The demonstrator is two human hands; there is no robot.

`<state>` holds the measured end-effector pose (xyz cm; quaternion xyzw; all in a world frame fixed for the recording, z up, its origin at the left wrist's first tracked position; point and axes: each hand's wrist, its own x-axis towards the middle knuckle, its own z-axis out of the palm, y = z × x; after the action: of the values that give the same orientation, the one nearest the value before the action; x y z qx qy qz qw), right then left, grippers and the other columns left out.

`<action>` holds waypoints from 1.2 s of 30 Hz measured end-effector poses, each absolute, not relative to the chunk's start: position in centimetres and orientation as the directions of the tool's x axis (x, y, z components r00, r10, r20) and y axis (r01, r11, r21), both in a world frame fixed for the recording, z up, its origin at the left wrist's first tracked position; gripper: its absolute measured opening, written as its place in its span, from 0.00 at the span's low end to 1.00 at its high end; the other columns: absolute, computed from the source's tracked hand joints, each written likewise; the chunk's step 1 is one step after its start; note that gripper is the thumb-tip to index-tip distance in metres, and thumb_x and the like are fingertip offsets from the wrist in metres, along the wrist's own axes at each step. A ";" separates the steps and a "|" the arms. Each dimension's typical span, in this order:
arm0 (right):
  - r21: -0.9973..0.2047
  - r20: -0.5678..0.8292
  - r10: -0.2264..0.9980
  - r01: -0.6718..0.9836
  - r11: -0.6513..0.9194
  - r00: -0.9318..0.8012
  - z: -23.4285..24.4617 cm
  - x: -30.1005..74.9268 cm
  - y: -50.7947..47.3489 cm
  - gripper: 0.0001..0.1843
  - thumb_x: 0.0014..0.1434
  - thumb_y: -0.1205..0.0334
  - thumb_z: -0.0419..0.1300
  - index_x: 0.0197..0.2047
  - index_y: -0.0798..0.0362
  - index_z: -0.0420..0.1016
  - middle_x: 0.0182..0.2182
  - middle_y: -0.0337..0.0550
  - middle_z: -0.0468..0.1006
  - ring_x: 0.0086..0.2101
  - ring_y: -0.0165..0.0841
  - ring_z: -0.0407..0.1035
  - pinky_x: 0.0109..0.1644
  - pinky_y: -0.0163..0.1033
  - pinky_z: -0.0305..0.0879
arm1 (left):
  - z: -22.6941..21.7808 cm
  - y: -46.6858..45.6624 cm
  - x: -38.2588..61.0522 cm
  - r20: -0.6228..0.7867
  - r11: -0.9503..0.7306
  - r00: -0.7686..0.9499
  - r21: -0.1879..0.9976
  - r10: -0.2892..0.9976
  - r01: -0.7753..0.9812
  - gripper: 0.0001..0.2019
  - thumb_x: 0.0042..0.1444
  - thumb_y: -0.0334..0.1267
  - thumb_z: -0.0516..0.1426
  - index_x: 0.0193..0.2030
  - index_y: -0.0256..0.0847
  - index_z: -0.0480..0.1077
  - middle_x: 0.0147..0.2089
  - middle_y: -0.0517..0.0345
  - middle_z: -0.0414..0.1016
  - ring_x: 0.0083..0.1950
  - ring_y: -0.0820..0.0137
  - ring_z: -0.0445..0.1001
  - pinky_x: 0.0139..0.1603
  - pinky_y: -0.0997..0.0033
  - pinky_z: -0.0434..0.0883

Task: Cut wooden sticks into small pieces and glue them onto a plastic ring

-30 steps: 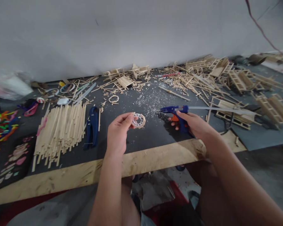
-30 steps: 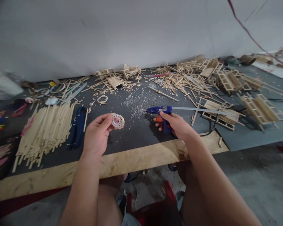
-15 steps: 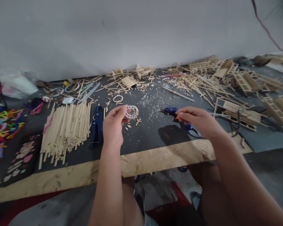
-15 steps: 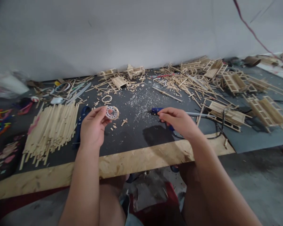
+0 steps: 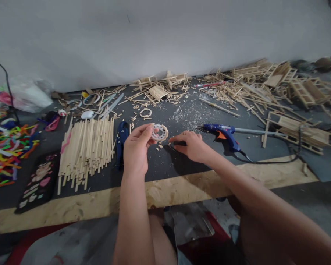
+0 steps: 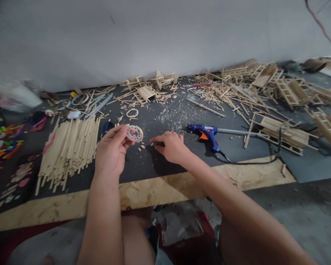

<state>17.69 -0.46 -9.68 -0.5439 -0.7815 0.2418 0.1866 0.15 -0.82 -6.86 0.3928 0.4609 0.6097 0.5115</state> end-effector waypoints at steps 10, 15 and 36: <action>-0.568 0.085 0.951 0.769 0.292 -0.298 -11.1 16.7 -0.3 0.09 0.56 0.58 0.56 0.38 0.41 0.78 0.35 0.41 0.73 0.41 0.39 0.62 0.46 0.47 0.48 | -7.4 -1.5 0.3 -0.001 -0.021 -0.104 0.978 0.995 -0.206 0.10 0.46 0.41 0.62 0.36 0.41 0.76 0.32 0.57 0.78 0.32 0.74 0.72 0.30 0.78 0.68; -0.628 0.103 0.953 0.725 0.284 -0.284 -10.9 17.0 -0.3 0.07 0.54 0.61 0.58 0.34 0.46 0.77 0.35 0.42 0.74 0.41 0.38 0.62 0.46 0.46 0.50 | -7.3 -1.6 0.6 -0.017 -0.006 -0.109 0.978 0.994 -0.211 0.10 0.46 0.41 0.63 0.35 0.41 0.75 0.32 0.57 0.77 0.32 0.74 0.72 0.29 0.78 0.67; -0.884 -0.162 0.980 -0.424 -0.196 -0.115 -7.9 23.9 -5.5 0.06 0.49 0.62 0.65 0.32 0.51 0.74 0.33 0.40 0.77 0.34 0.30 0.71 0.32 0.33 0.64 | -7.1 -4.7 5.6 -0.157 0.180 0.141 0.970 0.977 -0.162 0.07 0.48 0.39 0.61 0.34 0.44 0.76 0.32 0.60 0.77 0.32 0.75 0.72 0.33 0.78 0.68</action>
<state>23.91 -5.46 -7.89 -0.4009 -0.3465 0.6612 0.5310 5.60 -4.69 -7.05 0.4408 0.4623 0.4647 0.6132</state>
